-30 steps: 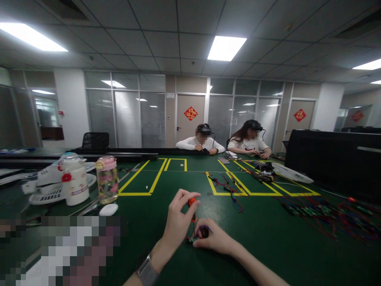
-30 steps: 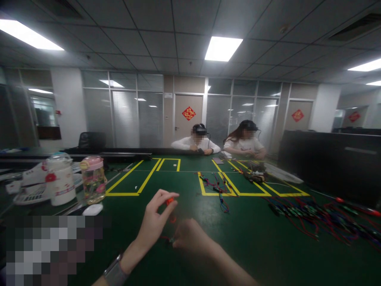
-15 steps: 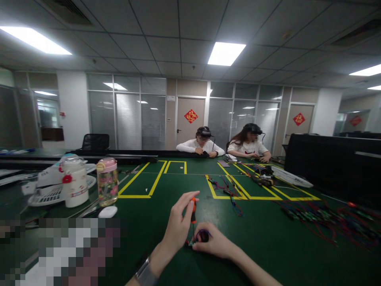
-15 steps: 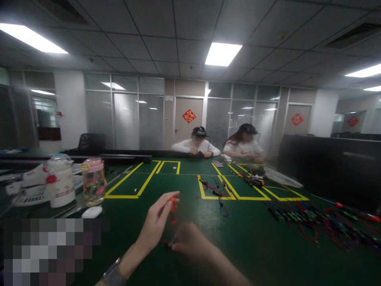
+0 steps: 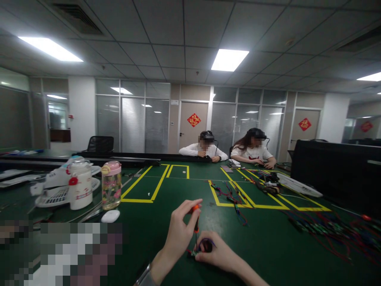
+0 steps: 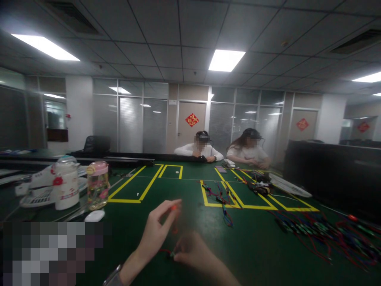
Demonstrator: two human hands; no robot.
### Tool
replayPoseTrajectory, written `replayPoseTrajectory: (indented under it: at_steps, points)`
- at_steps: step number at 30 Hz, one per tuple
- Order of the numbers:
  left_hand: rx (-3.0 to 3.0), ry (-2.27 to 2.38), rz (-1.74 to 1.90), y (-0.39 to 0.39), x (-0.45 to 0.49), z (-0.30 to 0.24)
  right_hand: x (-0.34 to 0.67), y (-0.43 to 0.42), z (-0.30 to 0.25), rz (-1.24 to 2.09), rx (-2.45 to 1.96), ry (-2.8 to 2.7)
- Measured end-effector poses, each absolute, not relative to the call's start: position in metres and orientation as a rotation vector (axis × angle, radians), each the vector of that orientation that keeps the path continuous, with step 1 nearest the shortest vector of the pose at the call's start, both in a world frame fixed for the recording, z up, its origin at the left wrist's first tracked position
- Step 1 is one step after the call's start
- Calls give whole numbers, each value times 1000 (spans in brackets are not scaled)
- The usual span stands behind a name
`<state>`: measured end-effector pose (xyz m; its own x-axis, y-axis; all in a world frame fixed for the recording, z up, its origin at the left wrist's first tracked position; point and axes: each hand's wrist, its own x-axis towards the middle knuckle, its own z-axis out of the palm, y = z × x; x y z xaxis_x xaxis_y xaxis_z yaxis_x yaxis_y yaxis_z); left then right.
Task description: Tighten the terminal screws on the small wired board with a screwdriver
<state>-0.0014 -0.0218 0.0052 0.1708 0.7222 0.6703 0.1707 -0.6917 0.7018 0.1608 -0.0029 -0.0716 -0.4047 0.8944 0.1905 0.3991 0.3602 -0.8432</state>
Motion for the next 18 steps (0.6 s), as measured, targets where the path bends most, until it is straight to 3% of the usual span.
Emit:
replayPoseTrajectory:
  at_steps: [18]
  points:
    - [1978, 908, 1592, -15, -5, 3, 159, -9, -70, 814, -1089, -2025]
